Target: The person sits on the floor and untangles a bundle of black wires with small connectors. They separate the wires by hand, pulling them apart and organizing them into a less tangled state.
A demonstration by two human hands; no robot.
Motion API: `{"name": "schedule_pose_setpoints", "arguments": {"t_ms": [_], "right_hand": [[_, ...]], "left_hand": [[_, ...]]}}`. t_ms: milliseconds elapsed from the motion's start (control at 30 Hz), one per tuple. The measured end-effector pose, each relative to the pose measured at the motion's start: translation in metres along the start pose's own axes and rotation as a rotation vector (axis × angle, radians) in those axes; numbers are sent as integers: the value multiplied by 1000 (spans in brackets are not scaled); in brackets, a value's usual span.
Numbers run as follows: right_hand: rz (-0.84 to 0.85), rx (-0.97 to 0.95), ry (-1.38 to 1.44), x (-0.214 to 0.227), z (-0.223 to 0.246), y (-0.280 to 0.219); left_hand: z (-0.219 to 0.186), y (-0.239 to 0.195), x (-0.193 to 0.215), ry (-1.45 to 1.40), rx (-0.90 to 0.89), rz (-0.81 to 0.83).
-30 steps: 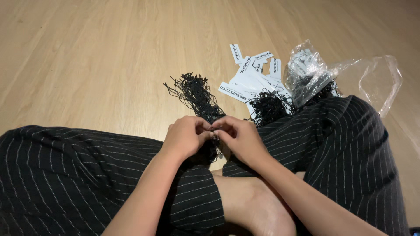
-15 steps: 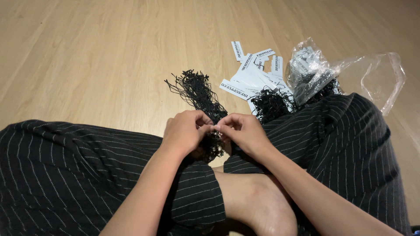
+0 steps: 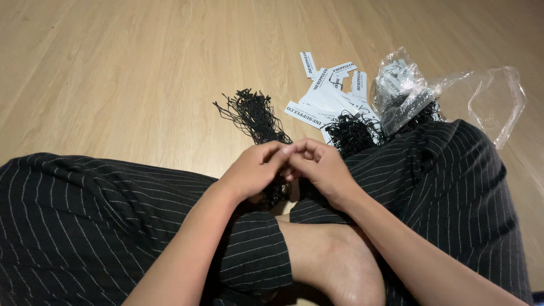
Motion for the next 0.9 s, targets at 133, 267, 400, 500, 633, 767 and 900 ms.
{"name": "schedule_pose_setpoints", "arguments": {"t_ms": [133, 267, 400, 500, 633, 767, 900], "right_hand": [[-24, -13, 106, 0, 12, -1], [-90, -70, 242, 2, 5, 3], [-182, -131, 394, 11, 11, -2], [-307, -207, 652, 29, 3, 4], [-391, -282, 888, 45, -15, 18], [-465, -340, 1176, 61, -48, 44], [-466, -411, 1188, 66, -55, 45]], "left_hand": [[16, 12, 6, 10, 72, -80], [30, 21, 10, 85, 63, -148], [19, 15, 11, 63, 41, -206], [10, 11, 17, -28, 79, -308], [10, 9, 19, -181, 33, -373], [-4, 1, 27, -604, -46, -402], [4, 8, 31, -786, 72, -375]]}}
Point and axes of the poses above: each hand's wrist, its own y-axis towards the middle knuckle, its own x-axis out of the back of the hand, z = x × y, the point moved 1 cm from there along y, towards the middle knuckle, and after that the axes turned 15 degrees about -y, right-handed, at the moved point
